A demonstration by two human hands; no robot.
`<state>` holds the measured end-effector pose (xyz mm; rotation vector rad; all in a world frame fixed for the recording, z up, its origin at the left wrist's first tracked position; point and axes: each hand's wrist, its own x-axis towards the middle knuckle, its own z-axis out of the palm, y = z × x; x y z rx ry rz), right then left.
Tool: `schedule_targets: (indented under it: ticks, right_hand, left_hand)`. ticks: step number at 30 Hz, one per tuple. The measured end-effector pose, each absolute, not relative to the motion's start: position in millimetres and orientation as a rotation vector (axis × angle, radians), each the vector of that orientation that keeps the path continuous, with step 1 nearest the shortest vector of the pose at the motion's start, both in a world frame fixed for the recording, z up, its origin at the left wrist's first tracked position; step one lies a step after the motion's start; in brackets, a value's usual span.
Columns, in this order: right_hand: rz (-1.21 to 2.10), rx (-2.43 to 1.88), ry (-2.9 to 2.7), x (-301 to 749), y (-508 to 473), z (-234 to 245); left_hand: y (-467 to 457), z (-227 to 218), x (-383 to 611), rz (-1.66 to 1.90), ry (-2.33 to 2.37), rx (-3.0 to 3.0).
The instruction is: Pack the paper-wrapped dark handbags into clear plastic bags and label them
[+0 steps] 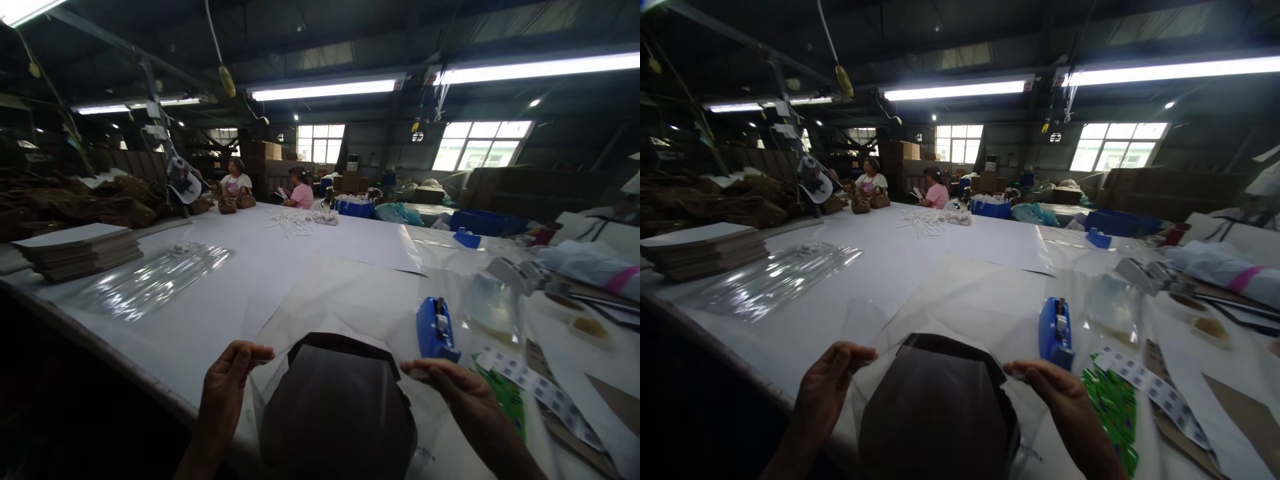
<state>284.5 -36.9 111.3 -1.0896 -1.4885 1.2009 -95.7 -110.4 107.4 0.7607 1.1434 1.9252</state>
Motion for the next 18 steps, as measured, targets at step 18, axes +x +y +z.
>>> schedule_targets:
  ticks: [18]
  right_hand:
    - [1.132, -1.156, -1.188, 288, 0, 121]
  left_hand:
    - [-55, 102, -90, 1.834, 0.924, 0.989]
